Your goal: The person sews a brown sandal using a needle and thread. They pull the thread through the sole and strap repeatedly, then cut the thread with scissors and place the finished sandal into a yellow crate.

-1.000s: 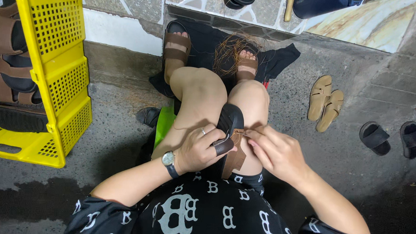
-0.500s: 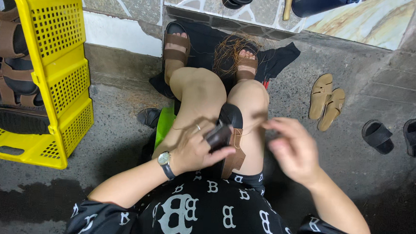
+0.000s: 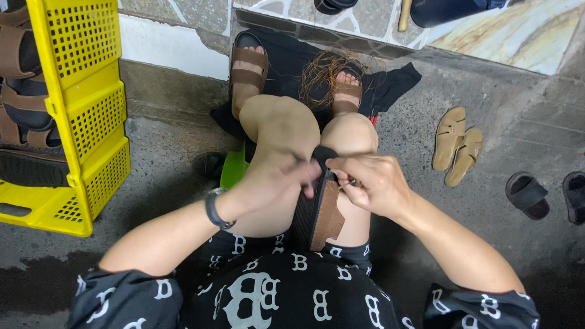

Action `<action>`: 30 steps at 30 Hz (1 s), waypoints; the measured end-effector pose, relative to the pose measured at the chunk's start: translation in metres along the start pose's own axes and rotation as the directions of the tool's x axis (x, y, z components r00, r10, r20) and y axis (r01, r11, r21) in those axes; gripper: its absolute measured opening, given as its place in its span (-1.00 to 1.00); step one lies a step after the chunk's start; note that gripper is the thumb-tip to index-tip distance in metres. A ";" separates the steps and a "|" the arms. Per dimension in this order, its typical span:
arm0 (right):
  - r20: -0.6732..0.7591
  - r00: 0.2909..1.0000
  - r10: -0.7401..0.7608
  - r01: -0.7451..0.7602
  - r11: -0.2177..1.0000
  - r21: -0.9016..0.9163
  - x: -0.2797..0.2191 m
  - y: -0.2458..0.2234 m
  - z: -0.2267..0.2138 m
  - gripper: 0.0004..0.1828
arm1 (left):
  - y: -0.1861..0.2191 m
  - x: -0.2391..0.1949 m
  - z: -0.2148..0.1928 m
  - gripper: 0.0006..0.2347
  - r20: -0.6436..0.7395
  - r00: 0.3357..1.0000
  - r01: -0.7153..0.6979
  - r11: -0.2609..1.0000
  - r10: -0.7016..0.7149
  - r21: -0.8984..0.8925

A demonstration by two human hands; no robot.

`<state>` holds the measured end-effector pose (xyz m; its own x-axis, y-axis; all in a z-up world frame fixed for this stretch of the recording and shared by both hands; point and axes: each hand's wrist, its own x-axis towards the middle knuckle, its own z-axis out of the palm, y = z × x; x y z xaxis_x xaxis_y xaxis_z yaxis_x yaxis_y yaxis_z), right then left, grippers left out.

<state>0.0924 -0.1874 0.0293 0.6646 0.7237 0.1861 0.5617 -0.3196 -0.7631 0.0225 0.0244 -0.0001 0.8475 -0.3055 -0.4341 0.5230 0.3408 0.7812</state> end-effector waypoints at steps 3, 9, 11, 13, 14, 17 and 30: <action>-0.026 0.998 0.063 -0.061 0.995 0.073 0.004 -0.002 -0.001 -0.88 | 0.026 0.004 -0.016 -0.72 -0.236 0.969 -0.145 0.945 0.076 -0.293; 0.238 0.938 0.251 -0.235 0.967 -0.096 -0.010 -0.022 -0.027 -0.86 | 0.059 -0.012 -0.003 -0.71 0.038 0.967 -0.207 0.866 0.251 -0.456; 0.242 0.922 0.302 -0.308 0.951 -0.012 -0.013 -0.030 -0.027 -0.86 | 0.044 -0.015 -0.011 -0.68 0.140 0.964 -0.141 0.879 0.227 -0.455; 0.248 0.904 0.347 -0.375 0.924 0.073 -0.013 -0.033 -0.026 -0.84 | 0.046 -0.019 -0.015 -0.62 0.242 0.949 -0.077 0.893 0.201 -0.443; 0.222 0.907 0.358 -0.388 0.915 0.109 -0.013 -0.033 -0.025 -0.87 | 0.056 -0.021 -0.016 -0.67 0.175 0.978 -0.111 0.993 0.117 -0.043; 0.171 0.915 0.365 -0.392 0.905 0.167 -0.014 -0.031 -0.019 -0.90 | 0.035 -0.020 -0.011 -0.59 0.183 0.975 -0.215 0.713 0.123 0.668; 0.112 0.914 0.390 -0.404 0.901 0.160 -0.027 -0.006 0.006 -0.90 | -0.034 0.008 -0.023 -0.53 0.158 0.753 -0.345 0.180 0.638 0.921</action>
<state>0.0686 -0.2014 0.0254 0.7716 0.6049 -0.1968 0.1584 -0.4823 -0.8616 0.0139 0.0307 -0.0407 0.9580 -0.1532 0.2425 -0.2823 -0.6523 0.7034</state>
